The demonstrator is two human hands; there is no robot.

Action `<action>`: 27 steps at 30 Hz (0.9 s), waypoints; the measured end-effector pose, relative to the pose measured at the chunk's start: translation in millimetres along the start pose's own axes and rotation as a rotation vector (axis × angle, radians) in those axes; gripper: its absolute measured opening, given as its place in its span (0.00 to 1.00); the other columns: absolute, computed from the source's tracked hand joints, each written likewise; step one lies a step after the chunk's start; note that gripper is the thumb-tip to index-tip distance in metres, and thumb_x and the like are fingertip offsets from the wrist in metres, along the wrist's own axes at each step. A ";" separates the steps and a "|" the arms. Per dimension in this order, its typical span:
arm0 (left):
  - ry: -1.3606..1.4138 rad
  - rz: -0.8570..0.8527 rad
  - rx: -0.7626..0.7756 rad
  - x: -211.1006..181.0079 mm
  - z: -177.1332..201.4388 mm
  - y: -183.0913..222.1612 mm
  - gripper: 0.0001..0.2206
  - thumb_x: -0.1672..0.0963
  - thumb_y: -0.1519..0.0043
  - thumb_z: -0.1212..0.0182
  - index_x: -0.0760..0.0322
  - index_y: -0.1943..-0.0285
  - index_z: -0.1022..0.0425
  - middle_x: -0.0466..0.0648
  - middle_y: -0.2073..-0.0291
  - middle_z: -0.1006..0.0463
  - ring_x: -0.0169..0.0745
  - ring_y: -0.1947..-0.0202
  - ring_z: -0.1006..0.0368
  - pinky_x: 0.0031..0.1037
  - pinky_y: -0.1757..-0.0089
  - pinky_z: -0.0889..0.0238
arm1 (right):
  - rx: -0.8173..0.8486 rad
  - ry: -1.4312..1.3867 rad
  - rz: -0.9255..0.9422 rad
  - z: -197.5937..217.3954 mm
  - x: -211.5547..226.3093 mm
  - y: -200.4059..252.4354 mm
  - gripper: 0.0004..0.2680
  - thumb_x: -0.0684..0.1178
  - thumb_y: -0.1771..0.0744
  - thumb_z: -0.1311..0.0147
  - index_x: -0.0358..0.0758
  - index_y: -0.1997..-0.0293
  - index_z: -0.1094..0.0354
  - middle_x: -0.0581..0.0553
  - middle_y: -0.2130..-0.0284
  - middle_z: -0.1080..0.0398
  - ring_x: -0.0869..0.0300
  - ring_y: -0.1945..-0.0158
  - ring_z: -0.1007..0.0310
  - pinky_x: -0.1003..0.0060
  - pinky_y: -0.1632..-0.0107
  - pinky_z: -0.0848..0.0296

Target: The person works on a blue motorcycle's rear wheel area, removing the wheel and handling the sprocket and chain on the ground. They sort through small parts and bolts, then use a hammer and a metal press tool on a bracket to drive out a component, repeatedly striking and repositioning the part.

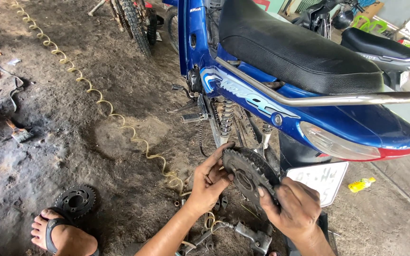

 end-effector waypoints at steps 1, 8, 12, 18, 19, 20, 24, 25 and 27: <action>0.000 0.001 -0.001 2.6 2.3 2.0 0.35 0.70 0.45 0.48 0.69 0.22 0.42 0.54 0.48 0.25 0.37 0.52 0.26 0.28 0.51 0.27 | 0.001 -0.001 -0.001 1.7 3.6 -4.4 0.10 0.45 0.38 0.34 0.32 0.78 0.33 0.41 0.80 0.30 0.62 0.82 0.32 0.65 0.81 0.35; 0.053 -0.061 0.005 -1.4 5.3 3.9 0.33 0.71 0.42 0.48 0.71 0.23 0.40 0.51 0.44 0.27 0.32 0.55 0.28 0.24 0.55 0.31 | -0.047 -0.055 0.101 5.6 13.0 -8.3 0.10 0.43 0.38 0.35 0.32 0.78 0.35 0.42 0.81 0.34 0.57 0.82 0.33 0.61 0.78 0.35; 0.016 -0.076 0.004 5.2 11.5 3.6 0.30 0.71 0.40 0.47 0.72 0.25 0.38 0.51 0.37 0.29 0.33 0.53 0.27 0.25 0.54 0.29 | -0.074 -0.106 0.111 0.7 5.5 0.6 0.11 0.42 0.38 0.35 0.33 0.79 0.36 0.44 0.83 0.35 0.60 0.82 0.34 0.62 0.80 0.37; -0.007 -0.064 0.020 4.9 11.8 2.3 0.33 0.70 0.43 0.46 0.68 0.24 0.38 0.57 0.40 0.27 0.40 0.48 0.26 0.29 0.48 0.27 | -0.071 -0.103 0.038 -9.2 -8.0 12.9 0.11 0.44 0.36 0.36 0.35 0.77 0.36 0.44 0.82 0.33 0.64 0.82 0.34 0.66 0.81 0.38; -0.007 -0.062 0.022 1.6 10.7 0.3 0.33 0.70 0.43 0.46 0.68 0.24 0.38 0.57 0.40 0.27 0.40 0.48 0.26 0.29 0.48 0.27 | -0.072 -0.102 0.036 -9.7 -6.5 14.0 0.11 0.44 0.36 0.36 0.35 0.77 0.36 0.44 0.82 0.33 0.64 0.82 0.34 0.66 0.81 0.38; -0.022 -0.038 0.022 0.0 9.8 -1.6 0.34 0.70 0.43 0.45 0.66 0.24 0.38 0.57 0.40 0.27 0.42 0.46 0.26 0.31 0.46 0.26 | -0.054 -0.105 -0.058 -12.7 -13.8 14.8 0.12 0.44 0.36 0.37 0.35 0.79 0.36 0.44 0.83 0.33 0.64 0.83 0.36 0.65 0.81 0.40; -0.099 0.021 0.027 1.5 19.4 -4.7 0.33 0.66 0.45 0.38 0.66 0.26 0.35 0.58 0.37 0.26 0.49 0.43 0.25 0.38 0.41 0.27 | -0.037 -0.081 -0.274 -15.0 -24.8 14.1 0.11 0.45 0.33 0.40 0.33 0.76 0.35 0.43 0.80 0.32 0.61 0.79 0.33 0.64 0.76 0.37; -0.100 0.021 0.028 12.9 28.1 -6.4 0.33 0.66 0.45 0.38 0.66 0.26 0.35 0.58 0.37 0.26 0.49 0.43 0.25 0.38 0.41 0.27 | -0.038 -0.082 -0.275 -14.6 -21.8 10.5 0.11 0.45 0.33 0.40 0.33 0.76 0.35 0.43 0.80 0.32 0.61 0.79 0.33 0.64 0.76 0.37; -0.144 -0.048 0.007 28.4 47.7 -9.5 0.26 0.59 0.44 0.33 0.71 0.34 0.30 0.62 0.34 0.27 0.56 0.37 0.31 0.47 0.38 0.39 | -0.068 -0.121 -0.365 -12.5 -24.0 6.5 0.10 0.46 0.32 0.43 0.30 0.71 0.33 0.43 0.78 0.33 0.60 0.77 0.35 0.62 0.72 0.37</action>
Point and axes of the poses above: each hand's wrist, its own y-axis away from the middle knuckle, its own z-axis out of the back of the hand, x = y × z, the point moved 10 cm from there along -y, towards the middle knuckle
